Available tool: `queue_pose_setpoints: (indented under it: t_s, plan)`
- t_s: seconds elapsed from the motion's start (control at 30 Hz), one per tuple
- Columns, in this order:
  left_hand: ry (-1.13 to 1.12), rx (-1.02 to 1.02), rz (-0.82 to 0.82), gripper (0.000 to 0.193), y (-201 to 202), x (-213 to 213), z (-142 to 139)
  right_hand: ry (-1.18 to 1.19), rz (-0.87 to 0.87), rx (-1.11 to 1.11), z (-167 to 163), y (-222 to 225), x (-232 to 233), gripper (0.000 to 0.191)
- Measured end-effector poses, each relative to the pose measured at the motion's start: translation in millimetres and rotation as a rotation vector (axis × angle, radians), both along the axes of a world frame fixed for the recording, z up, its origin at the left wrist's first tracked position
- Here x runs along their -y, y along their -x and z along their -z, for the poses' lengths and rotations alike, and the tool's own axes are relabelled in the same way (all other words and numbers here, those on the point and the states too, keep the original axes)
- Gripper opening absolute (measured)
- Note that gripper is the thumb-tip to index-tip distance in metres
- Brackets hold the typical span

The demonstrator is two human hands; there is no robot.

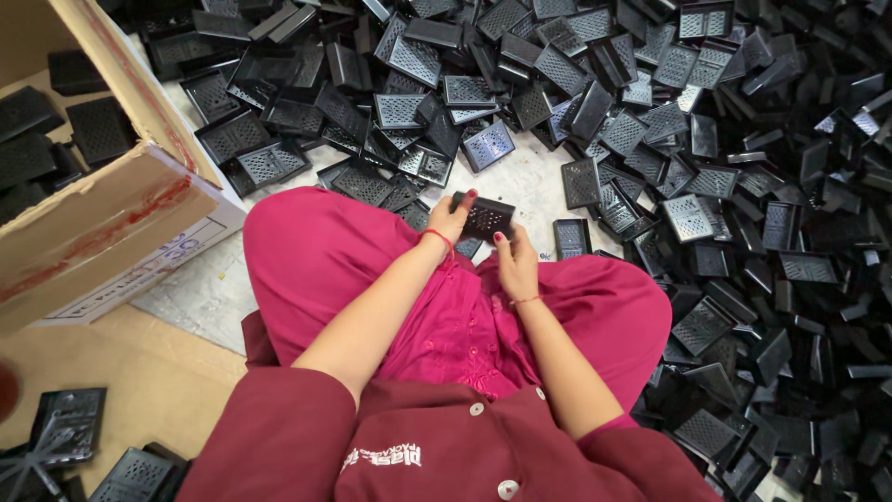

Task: The person sits on the floor surrounded by black perforated plastic components and snaps matching lid pieces onto base pieces one at a time, placing each finished assembly aside. They repeatedly pick parts from the pile, fit the two pieces together by hand, and set completed units near a cardboard box.

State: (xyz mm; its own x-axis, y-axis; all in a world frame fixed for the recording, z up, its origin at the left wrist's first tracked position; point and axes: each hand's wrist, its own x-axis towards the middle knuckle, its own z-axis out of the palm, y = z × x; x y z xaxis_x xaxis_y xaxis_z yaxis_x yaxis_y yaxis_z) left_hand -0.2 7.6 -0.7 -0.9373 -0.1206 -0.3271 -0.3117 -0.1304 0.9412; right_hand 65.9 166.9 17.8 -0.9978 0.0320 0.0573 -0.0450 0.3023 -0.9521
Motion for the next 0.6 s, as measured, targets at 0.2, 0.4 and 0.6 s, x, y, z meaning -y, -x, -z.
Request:
queue_pose_setpoints:
  t_s: [0.2,0.4,0.6]
  plan:
    - [0.673,-0.280,0.174,0.075,-13,-3,-18,0.261,0.055,0.121,-3,6,-9,0.039]
    - [0.474,-0.353,0.342,0.060,-31,-5,-13,-0.177,0.274,-0.180,-16,1,0,0.052]
    - [0.400,-0.508,0.378,0.044,-55,12,-50,0.046,0.187,-0.058,-24,0,3,0.049]
